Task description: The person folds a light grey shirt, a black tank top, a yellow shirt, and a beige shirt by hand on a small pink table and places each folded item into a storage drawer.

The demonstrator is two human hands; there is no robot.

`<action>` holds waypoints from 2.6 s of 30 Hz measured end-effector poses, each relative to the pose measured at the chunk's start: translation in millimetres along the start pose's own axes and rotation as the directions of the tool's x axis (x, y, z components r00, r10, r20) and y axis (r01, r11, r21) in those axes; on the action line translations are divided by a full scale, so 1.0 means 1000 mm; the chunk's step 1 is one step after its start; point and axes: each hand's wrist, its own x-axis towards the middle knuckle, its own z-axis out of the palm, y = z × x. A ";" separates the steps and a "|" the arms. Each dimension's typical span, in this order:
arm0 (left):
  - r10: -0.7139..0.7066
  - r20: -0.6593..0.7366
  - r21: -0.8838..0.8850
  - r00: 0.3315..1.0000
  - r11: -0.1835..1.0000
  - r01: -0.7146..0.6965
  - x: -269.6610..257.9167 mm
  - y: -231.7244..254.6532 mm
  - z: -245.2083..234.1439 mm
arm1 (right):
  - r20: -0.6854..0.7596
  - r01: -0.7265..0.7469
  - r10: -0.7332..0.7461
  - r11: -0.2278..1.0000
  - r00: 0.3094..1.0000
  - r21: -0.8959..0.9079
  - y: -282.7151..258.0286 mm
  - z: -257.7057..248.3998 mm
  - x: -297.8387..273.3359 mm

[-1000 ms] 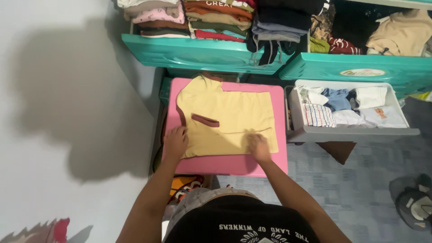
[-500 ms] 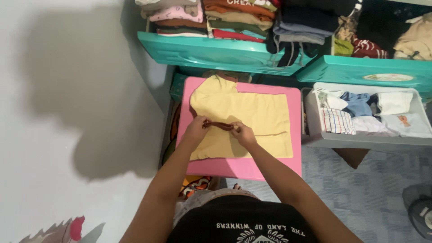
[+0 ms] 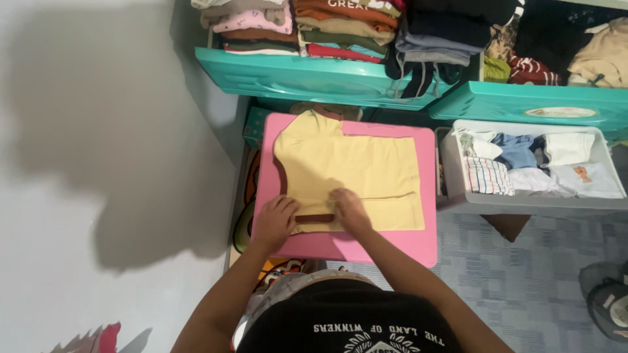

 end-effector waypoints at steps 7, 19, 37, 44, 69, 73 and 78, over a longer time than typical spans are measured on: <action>0.085 0.101 0.258 0.991 0.960 -0.109 0.010 0.025 0.030 | 0.342 -0.098 0.183 0.963 0.922 -0.251 -0.032 -0.022 -0.017; 0.103 0.127 0.244 0.987 0.961 -0.131 0.018 0.003 0.033 | 0.195 -0.298 0.613 0.607 0.766 -0.736 0.062 -0.096 -0.069; 0.051 -0.055 -0.025 0.997 0.998 -0.052 0.003 -0.025 0.024 | -0.126 -0.610 0.631 0.648 0.765 -0.455 0.097 -0.045 -0.131; -0.314 -0.444 -0.264 0.839 0.941 0.212 0.118 -0.072 -0.005 | -0.400 -0.268 0.135 0.917 0.907 -0.296 0.151 -0.097 -0.006; -0.201 -0.275 -0.647 0.940 0.762 -0.027 0.119 -0.078 -0.018 | -0.305 -0.336 0.310 0.941 0.900 -0.034 0.190 -0.133 0.003; -0.039 -0.178 -0.315 0.983 0.949 -0.019 0.070 -0.053 -0.040 | -0.323 -0.365 0.339 0.931 0.884 -0.022 0.181 -0.125 -0.021; -0.169 -0.040 -0.242 0.985 0.958 0.155 0.046 -0.046 -0.029 | -0.263 -0.438 0.413 0.898 0.872 -0.042 0.169 -0.114 -0.045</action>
